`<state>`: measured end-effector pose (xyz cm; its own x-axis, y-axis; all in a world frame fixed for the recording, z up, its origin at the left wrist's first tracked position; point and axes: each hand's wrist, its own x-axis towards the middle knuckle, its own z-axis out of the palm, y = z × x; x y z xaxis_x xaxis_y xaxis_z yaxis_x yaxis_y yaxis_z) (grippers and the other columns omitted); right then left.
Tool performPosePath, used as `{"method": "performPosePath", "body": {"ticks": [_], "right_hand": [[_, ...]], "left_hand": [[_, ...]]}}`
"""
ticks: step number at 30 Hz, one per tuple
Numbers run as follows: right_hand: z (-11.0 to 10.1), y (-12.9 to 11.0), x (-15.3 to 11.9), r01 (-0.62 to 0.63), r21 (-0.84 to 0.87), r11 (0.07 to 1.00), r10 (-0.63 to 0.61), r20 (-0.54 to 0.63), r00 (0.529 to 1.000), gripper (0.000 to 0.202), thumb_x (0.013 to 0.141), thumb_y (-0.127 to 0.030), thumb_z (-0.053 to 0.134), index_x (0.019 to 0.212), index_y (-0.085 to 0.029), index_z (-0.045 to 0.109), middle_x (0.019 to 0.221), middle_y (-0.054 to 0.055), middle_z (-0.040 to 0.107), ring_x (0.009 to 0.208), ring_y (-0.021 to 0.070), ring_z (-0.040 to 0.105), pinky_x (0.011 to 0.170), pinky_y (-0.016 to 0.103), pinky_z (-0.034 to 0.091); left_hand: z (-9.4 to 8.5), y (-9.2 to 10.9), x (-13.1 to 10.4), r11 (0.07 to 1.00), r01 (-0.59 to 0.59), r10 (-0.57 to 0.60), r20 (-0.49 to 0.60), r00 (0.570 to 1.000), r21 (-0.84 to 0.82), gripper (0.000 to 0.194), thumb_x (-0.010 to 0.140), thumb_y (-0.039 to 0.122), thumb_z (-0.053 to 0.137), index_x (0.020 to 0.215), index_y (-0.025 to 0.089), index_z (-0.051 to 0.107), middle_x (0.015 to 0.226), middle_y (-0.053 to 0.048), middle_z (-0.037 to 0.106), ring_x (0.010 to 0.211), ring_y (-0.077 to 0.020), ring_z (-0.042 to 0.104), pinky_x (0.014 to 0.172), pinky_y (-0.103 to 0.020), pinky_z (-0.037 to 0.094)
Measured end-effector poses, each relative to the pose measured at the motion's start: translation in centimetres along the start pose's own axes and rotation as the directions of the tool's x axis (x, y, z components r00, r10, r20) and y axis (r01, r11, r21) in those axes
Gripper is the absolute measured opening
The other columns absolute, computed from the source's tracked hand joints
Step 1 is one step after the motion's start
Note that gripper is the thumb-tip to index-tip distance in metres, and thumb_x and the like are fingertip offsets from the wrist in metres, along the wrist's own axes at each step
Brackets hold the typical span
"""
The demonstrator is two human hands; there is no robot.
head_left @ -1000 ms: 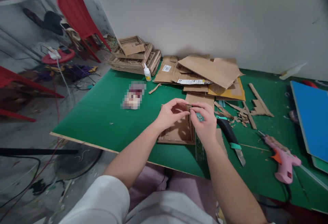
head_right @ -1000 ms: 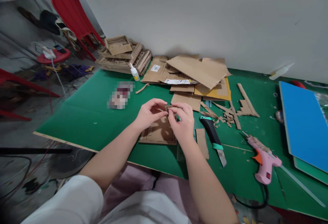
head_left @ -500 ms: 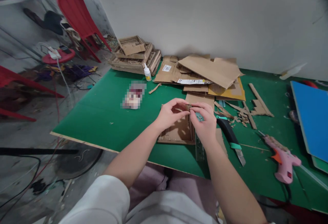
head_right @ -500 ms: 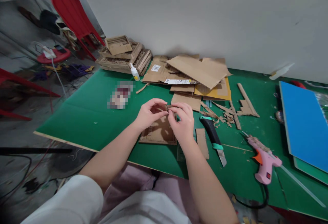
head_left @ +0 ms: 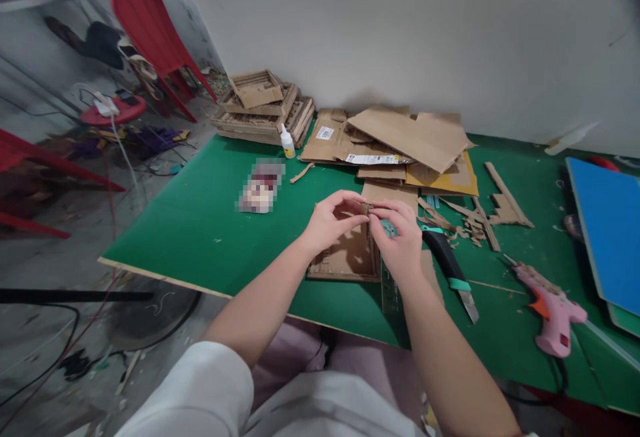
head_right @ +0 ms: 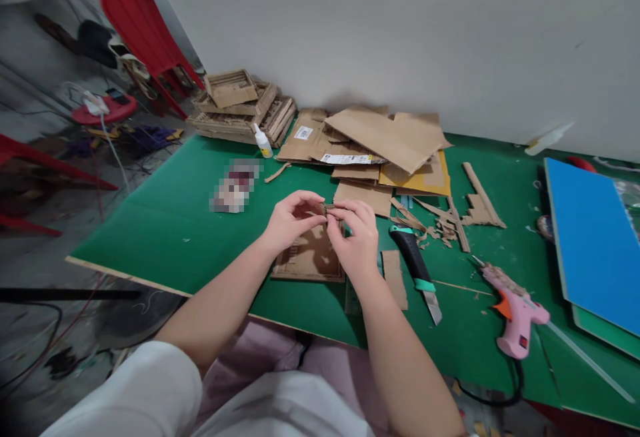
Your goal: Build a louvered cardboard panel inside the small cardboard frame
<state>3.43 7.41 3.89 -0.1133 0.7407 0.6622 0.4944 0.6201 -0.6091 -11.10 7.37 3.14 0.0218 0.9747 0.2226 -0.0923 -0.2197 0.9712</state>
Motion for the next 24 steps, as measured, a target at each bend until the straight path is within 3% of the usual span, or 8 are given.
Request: {"method": "performPosePath", "body": {"ticks": [24], "right_hand": [[0.11,0.19,-0.07,-0.012,-0.017,1.000,0.012,0.018,1.000,0.010,0.077,-0.017,0.055,0.068,-0.021,0.057,0.083,0.004,0.065,0.087,0.0182,0.057,0.082,0.039,0.045]], "left_hand": [[0.04,-0.06,0.00,1.000,0.006,-0.005,0.046,0.999,-0.017,0.031,0.063,0.023,0.074,0.090,0.017,0.059,0.076,0.001,0.062,0.071,-0.0099,0.060,0.064,-0.022,0.049]]}}
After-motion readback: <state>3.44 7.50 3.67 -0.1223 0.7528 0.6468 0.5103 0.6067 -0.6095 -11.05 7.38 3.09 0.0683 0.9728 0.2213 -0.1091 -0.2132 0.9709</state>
